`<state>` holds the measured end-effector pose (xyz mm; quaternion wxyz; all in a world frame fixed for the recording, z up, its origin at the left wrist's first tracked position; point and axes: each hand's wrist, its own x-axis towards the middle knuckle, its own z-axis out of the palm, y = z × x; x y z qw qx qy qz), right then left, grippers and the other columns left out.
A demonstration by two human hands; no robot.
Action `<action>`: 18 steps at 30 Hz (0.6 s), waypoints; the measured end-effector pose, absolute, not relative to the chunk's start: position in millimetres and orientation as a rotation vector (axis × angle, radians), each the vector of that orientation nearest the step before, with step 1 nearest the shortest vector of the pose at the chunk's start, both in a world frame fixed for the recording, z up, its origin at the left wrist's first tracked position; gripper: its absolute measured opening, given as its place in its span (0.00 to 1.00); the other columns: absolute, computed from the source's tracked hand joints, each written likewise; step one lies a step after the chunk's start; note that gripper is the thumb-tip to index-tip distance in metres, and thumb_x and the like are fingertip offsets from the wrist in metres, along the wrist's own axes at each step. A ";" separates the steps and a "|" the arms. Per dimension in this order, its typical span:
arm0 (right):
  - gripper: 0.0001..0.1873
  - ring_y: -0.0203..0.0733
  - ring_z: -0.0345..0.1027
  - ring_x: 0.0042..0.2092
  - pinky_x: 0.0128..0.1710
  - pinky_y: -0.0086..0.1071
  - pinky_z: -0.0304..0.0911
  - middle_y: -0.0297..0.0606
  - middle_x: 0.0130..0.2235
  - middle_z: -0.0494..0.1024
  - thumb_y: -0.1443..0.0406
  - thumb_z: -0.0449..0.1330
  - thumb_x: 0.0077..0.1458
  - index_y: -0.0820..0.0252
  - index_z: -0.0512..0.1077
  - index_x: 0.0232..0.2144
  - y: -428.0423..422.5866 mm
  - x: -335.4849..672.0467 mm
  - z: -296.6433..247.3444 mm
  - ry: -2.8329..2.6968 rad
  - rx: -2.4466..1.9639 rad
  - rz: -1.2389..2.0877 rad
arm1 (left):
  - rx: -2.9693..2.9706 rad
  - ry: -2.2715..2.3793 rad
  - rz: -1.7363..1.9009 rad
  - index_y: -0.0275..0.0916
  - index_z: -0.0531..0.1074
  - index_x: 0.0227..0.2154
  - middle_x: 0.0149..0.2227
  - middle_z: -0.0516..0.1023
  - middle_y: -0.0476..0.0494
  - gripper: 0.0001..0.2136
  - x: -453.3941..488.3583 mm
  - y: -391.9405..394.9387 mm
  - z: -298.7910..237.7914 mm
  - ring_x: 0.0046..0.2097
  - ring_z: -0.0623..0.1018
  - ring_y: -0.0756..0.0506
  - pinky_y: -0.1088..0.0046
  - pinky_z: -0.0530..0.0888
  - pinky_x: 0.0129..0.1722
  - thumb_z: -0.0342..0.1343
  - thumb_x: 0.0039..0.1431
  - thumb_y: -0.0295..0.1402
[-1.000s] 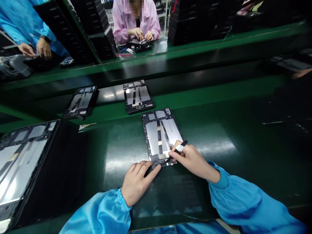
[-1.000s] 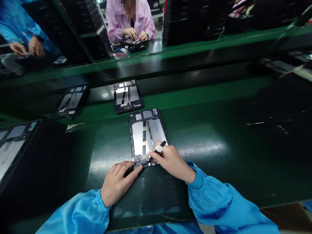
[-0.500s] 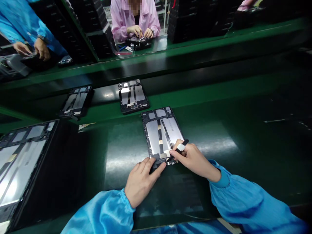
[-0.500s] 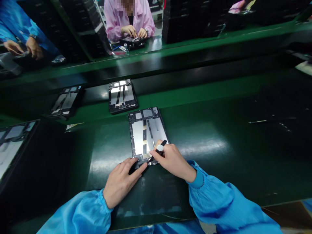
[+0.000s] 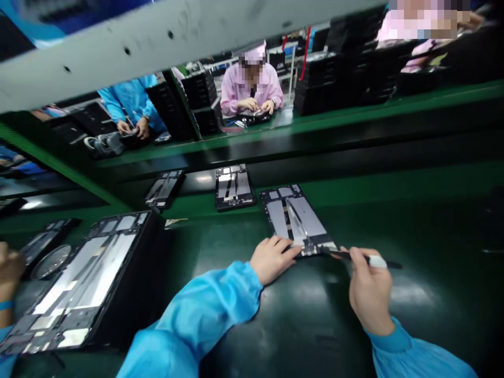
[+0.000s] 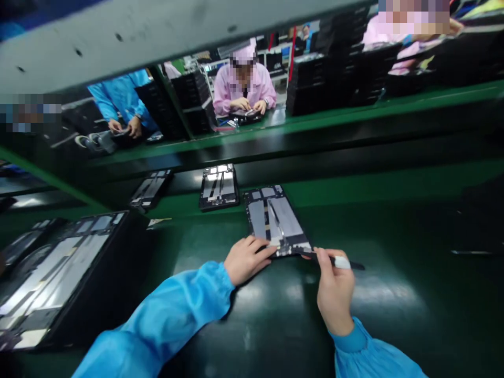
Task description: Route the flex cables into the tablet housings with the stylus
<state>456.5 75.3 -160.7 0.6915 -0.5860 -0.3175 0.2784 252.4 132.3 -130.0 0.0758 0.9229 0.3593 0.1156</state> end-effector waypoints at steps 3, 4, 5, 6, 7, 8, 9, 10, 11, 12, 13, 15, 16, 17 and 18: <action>0.14 0.49 0.71 0.38 0.44 0.40 0.65 0.36 0.32 0.74 0.52 0.60 0.57 0.55 0.68 0.30 77.9 462.2 -154.0 -0.832 -1.467 0.558 | 2.705 1.275 0.430 0.45 0.69 0.55 0.56 0.72 0.44 0.16 273.5 204.9 -130.9 0.56 0.69 0.42 0.64 0.67 0.53 0.55 0.65 0.31; 0.13 0.51 0.72 0.39 0.44 0.40 0.65 0.38 0.32 0.75 0.53 0.59 0.58 0.55 0.68 0.31 78.2 462.7 -151.6 -0.895 -1.521 0.567 | 2.670 1.353 0.471 0.44 0.70 0.54 0.57 0.71 0.44 0.16 276.2 227.2 -129.6 0.58 0.68 0.42 0.63 0.65 0.56 0.56 0.64 0.29; 0.13 0.54 0.73 0.40 0.44 0.41 0.66 0.40 0.34 0.76 0.53 0.57 0.59 0.55 0.69 0.32 78.5 462.7 -149.7 -0.955 -1.559 0.587 | 2.629 1.430 0.515 0.43 0.71 0.53 0.57 0.71 0.43 0.16 275.8 247.0 -127.3 0.59 0.67 0.41 0.62 0.63 0.58 0.56 0.63 0.29; 0.13 0.56 0.74 0.42 0.44 0.43 0.67 0.42 0.35 0.78 0.52 0.56 0.60 0.54 0.70 0.33 79.3 462.4 -148.8 -1.004 -1.576 0.613 | 2.581 1.509 0.564 0.42 0.71 0.52 0.57 0.71 0.42 0.15 271.9 263.8 -124.0 0.60 0.66 0.41 0.59 0.61 0.60 0.57 0.63 0.29; 0.14 0.58 0.74 0.43 0.44 0.44 0.68 0.43 0.37 0.79 0.52 0.55 0.60 0.53 0.71 0.35 80.6 461.9 -148.8 -1.038 -1.575 0.640 | 2.523 1.594 0.617 0.40 0.72 0.51 0.56 0.71 0.42 0.14 264.1 277.5 -119.7 0.60 0.66 0.40 0.56 0.60 0.61 0.58 0.63 0.32; 0.14 0.60 0.75 0.44 0.45 0.45 0.69 0.44 0.38 0.80 0.51 0.54 0.60 0.53 0.72 0.36 82.6 461.5 -149.7 -1.066 -1.566 0.673 | 2.451 1.688 0.673 0.39 0.72 0.51 0.56 0.71 0.41 0.14 252.3 288.1 -114.7 0.60 0.67 0.40 0.54 0.60 0.61 0.58 0.63 0.35; 0.15 0.61 0.75 0.45 0.44 0.47 0.69 0.44 0.39 0.81 0.50 0.54 0.60 0.52 0.73 0.37 85.2 461.2 -151.2 -1.088 -1.551 0.708 | 2.363 1.793 0.730 0.38 0.71 0.50 0.56 0.71 0.40 0.14 237.1 295.6 -109.0 0.59 0.68 0.39 0.52 0.61 0.60 0.57 0.64 0.37; 0.16 0.62 0.76 0.46 0.44 0.48 0.70 0.45 0.40 0.81 0.50 0.54 0.60 0.51 0.73 0.38 88.1 461.0 -153.0 -1.106 -1.536 0.744 | 2.260 1.900 0.783 0.38 0.71 0.51 0.55 0.70 0.39 0.15 219.0 300.5 -103.1 0.58 0.69 0.39 0.51 0.64 0.59 0.55 0.65 0.39; 0.16 0.63 0.76 0.46 0.44 0.48 0.71 0.45 0.40 0.82 0.50 0.54 0.60 0.50 0.74 0.39 91.2 460.8 -154.7 -1.118 -1.523 0.778 | 2.145 2.001 0.829 0.37 0.70 0.51 0.55 0.70 0.38 0.15 199.2 302.9 -97.2 0.56 0.71 0.39 0.51 0.67 0.57 0.54 0.66 0.39; 0.16 0.63 0.76 0.46 0.43 0.48 0.72 0.45 0.40 0.82 0.49 0.54 0.60 0.50 0.74 0.39 94.2 460.6 -156.1 -1.128 -1.517 0.809 | 2.034 2.080 0.863 0.36 0.69 0.52 0.54 0.70 0.38 0.16 178.9 303.2 -91.7 0.54 0.72 0.40 0.52 0.70 0.54 0.55 0.66 0.39; 0.17 0.63 0.76 0.46 0.43 0.48 0.72 0.46 0.41 0.83 0.49 0.54 0.59 0.50 0.75 0.39 96.9 460.5 -157.0 -1.135 -1.517 0.833 | 1.937 2.128 0.885 0.36 0.68 0.52 0.54 0.70 0.38 0.16 159.5 301.8 -86.8 0.52 0.73 0.40 0.54 0.72 0.52 0.55 0.65 0.38; 0.19 0.64 0.76 0.46 0.42 0.48 0.73 0.47 0.41 0.83 0.47 0.54 0.58 0.51 0.75 0.39 101.1 460.6 -157.4 -1.137 -1.531 0.851 | 1.794 2.149 0.913 0.34 0.69 0.51 0.51 0.71 0.39 0.17 128.1 295.4 -80.2 0.49 0.75 0.40 0.58 0.75 0.48 0.56 0.65 0.38; 0.20 0.64 0.76 0.46 0.41 0.48 0.74 0.47 0.41 0.83 0.47 0.54 0.58 0.51 0.76 0.39 102.3 461.1 -157.3 -1.143 -1.539 0.853 | 1.742 2.135 0.927 0.34 0.69 0.50 0.50 0.72 0.41 0.16 117.6 291.2 -78.4 0.48 0.75 0.40 0.59 0.75 0.47 0.56 0.65 0.39; 0.21 0.64 0.76 0.47 0.41 0.47 0.74 0.47 0.41 0.83 0.46 0.53 0.58 0.51 0.76 0.39 103.1 462.1 -157.7 -1.152 -1.546 0.851 | 1.697 2.115 0.946 0.34 0.70 0.50 0.50 0.72 0.42 0.16 111.0 286.8 -77.5 0.48 0.75 0.40 0.60 0.76 0.46 0.56 0.65 0.39; 0.21 0.63 0.76 0.47 0.41 0.47 0.74 0.47 0.41 0.83 0.46 0.53 0.59 0.51 0.75 0.39 103.4 463.5 -158.9 -1.166 -1.555 0.839 | 1.659 2.094 0.974 0.34 0.70 0.49 0.49 0.72 0.42 0.16 108.0 282.4 -77.1 0.48 0.75 0.40 0.60 0.76 0.46 0.56 0.65 0.39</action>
